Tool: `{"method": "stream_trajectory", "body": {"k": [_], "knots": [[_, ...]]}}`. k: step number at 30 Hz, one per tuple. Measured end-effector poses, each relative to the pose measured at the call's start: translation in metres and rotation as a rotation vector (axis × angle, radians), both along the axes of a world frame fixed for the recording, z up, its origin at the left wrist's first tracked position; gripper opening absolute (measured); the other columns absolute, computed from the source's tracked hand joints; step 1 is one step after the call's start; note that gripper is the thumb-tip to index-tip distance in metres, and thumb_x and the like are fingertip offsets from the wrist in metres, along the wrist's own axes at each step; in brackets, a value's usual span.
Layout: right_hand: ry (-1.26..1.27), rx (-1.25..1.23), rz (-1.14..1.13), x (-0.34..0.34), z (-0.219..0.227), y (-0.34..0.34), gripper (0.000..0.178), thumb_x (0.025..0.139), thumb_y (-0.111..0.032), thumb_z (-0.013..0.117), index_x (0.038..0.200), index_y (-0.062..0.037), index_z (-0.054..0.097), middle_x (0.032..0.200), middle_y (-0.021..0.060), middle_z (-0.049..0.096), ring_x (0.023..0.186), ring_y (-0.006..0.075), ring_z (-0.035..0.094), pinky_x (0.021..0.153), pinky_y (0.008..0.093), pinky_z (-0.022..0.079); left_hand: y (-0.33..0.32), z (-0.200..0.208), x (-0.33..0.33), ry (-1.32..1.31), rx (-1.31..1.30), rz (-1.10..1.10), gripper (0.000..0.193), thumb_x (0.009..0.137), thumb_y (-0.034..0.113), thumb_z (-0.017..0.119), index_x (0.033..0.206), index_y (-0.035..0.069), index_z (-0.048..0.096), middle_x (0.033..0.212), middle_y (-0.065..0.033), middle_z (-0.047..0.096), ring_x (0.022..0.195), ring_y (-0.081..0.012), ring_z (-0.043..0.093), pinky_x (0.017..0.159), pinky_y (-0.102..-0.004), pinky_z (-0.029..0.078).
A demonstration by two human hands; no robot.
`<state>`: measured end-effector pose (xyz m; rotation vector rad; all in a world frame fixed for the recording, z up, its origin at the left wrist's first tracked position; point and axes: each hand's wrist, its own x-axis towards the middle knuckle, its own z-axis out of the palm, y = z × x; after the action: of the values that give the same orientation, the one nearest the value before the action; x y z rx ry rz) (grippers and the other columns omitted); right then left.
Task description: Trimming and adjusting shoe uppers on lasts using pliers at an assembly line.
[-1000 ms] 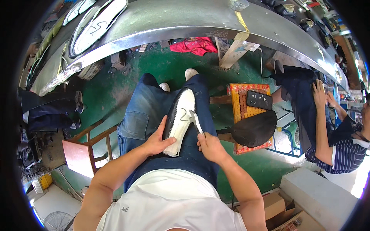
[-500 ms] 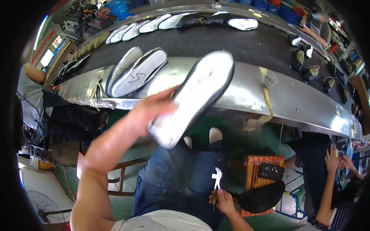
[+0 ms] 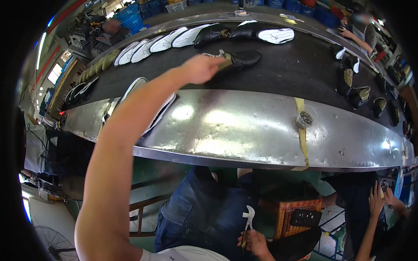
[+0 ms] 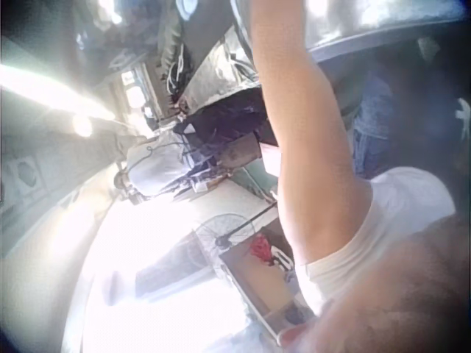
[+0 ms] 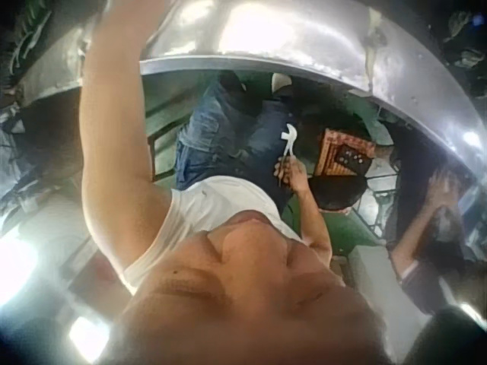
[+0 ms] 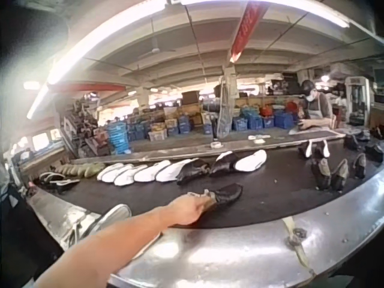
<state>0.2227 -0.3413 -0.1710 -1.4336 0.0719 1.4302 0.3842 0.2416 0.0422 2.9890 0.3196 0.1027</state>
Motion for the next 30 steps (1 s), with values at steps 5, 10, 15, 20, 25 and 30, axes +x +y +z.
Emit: {"method": "stream_trajectory", "body": {"k": [5,10,15,20,25,30], "knots": [[0.017,-0.012,0.083,0.002,0.007,0.004,0.059,0.111,-0.048,0.03,0.119,0.0045,0.058,0.096,0.0144,0.072,0.077,0.0222,0.074,0.05,0.0227,0.046,0.063,0.03,-0.124,0.404,0.071,0.326,0.102,0.081,0.061,0.075,0.151,-0.004,0.041,0.149,-0.0256,0.051,0.141,-0.0365,0.047,0.116,-0.0415,0.037],[0.001,0.011,0.082,-0.02,0.005,-0.005,0.057,0.111,-0.046,0.031,0.119,0.0045,0.057,0.096,0.0144,0.072,0.078,0.0217,0.074,0.05,0.024,0.044,0.044,0.025,-0.176,0.164,-0.572,0.439,0.08,0.082,0.035,0.083,0.147,0.003,0.049,0.126,-0.0108,0.066,0.111,-0.0179,0.062,0.099,-0.0319,0.048],[-0.115,0.014,0.092,-0.056,-0.001,-0.023,0.05,0.11,-0.044,0.039,0.119,0.0028,0.056,0.095,0.0141,0.071,0.075,0.0221,0.072,0.055,0.0279,0.049,-0.091,0.076,-0.261,-0.132,-0.899,-0.018,0.073,0.086,0.018,0.083,0.15,0.01,0.048,0.117,-0.0034,0.07,0.104,-0.0121,0.063,0.098,-0.031,0.051],[-0.579,0.04,0.355,-0.076,0.058,-0.01,0.027,0.102,-0.022,0.059,0.114,0.0019,0.061,0.089,0.0078,0.068,0.076,0.015,0.066,0.071,0.0305,0.054,-0.235,-0.02,-0.365,-0.456,-1.619,0.155,0.099,0.078,0.016,0.088,0.159,0.006,0.032,0.121,-0.0047,0.066,0.105,-0.0107,0.064,0.095,-0.028,0.051],[-0.746,0.153,0.53,-0.111,0.133,0.007,0.025,0.098,-0.021,0.064,0.115,-0.0027,0.064,0.083,0.0088,0.066,0.074,0.0221,0.063,0.073,0.033,0.051,-0.318,-0.135,-0.422,-0.421,-1.367,0.236,0.085,0.089,0.019,0.08,0.159,0.011,0.033,0.144,-0.0138,0.048,0.131,-0.0214,0.049,0.111,-0.0364,0.04],[-0.663,0.172,0.62,-0.129,0.168,0.033,0.024,0.1,-0.017,0.06,0.118,-0.0017,0.064,0.085,0.007,0.068,0.076,0.0152,0.063,0.073,0.0317,0.051,-0.32,-0.121,-0.435,-0.357,-1.273,0.211,0.069,0.095,0.015,0.075,0.151,0.01,0.035,0.122,-0.0037,0.059,0.114,-0.0122,0.055,0.101,-0.031,0.045]]}}
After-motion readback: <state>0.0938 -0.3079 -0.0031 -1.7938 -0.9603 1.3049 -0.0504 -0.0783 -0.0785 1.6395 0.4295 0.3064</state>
